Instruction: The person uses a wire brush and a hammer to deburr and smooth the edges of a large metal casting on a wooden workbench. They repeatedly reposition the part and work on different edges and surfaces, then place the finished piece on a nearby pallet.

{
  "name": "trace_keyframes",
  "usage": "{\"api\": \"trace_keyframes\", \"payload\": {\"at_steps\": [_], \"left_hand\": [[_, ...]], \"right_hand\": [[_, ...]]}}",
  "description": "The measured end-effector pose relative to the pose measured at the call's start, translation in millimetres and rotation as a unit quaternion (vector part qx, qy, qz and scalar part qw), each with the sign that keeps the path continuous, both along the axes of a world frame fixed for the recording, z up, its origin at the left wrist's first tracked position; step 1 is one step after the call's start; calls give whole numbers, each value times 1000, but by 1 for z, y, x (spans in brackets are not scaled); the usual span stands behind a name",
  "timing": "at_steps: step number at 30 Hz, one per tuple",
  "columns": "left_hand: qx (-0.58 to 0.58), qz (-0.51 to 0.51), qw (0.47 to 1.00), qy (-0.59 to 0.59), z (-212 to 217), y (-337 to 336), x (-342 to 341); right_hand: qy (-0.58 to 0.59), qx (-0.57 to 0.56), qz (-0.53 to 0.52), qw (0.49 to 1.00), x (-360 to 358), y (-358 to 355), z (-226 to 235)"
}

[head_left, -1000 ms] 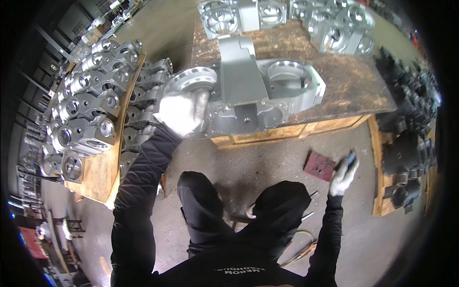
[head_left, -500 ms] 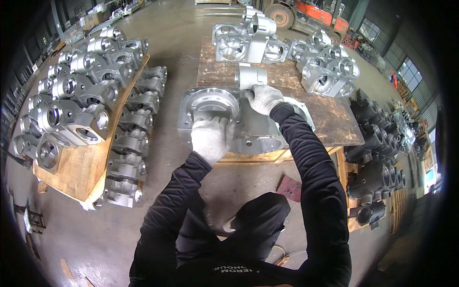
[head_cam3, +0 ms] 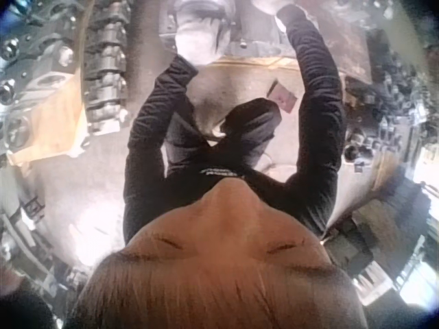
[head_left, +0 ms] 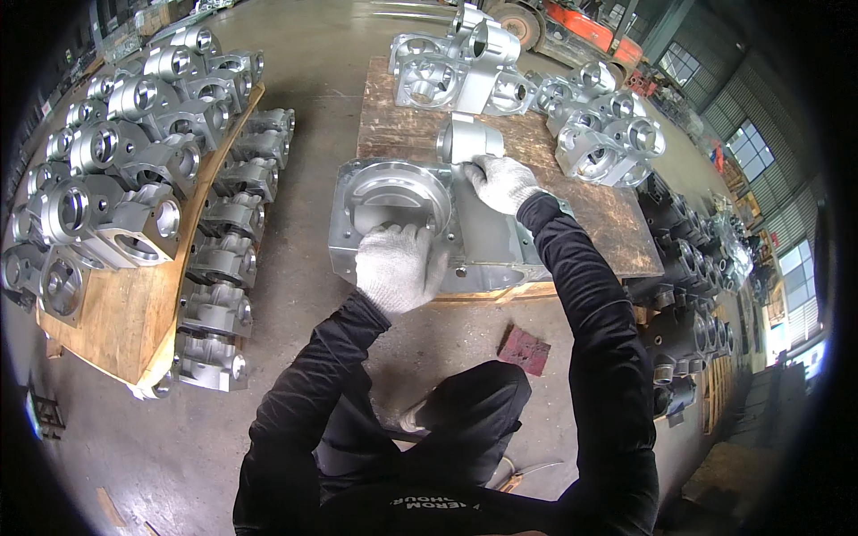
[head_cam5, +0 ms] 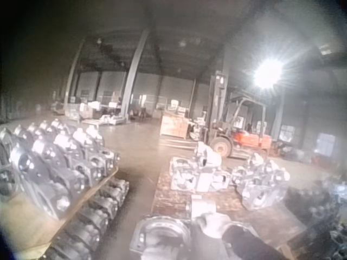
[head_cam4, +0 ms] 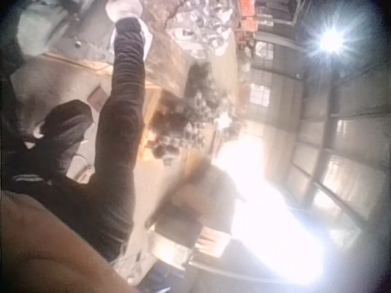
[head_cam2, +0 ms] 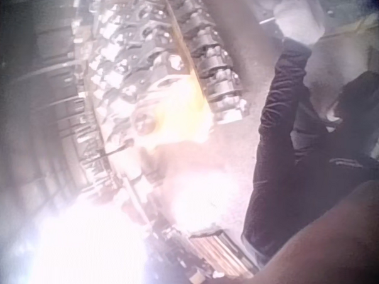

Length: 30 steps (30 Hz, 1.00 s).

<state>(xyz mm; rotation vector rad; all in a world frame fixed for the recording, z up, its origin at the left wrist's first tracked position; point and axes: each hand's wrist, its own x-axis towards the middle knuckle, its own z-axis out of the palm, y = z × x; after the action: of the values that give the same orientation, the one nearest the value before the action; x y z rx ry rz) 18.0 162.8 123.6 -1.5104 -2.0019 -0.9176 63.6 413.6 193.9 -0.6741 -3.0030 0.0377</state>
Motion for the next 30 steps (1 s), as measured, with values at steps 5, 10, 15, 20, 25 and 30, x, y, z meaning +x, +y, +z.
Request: {"api": "trace_keyframes", "payload": {"at_steps": [5,10,15,20,25,30], "left_hand": [[9,-20,1000,-6,1,-2,-2],[-5,-30,1000,-7,5,-3,-3],[-49,-43,998,-7,8,-7,-5],[-80,-60,995,-14,5,-7,-9],[-117,-65,991,-12,2,-5,-12],[-140,-57,988,-13,3,-5,-12]], "right_hand": [[21,-31,20,999,0,2,3],[-22,40,35,998,-9,-3,1],[-9,104,92,990,-11,-4,-6],[5,143,145,979,-1,2,-11],[15,157,177,971,13,-4,-11],[-19,175,174,969,41,-25,-11]]}}
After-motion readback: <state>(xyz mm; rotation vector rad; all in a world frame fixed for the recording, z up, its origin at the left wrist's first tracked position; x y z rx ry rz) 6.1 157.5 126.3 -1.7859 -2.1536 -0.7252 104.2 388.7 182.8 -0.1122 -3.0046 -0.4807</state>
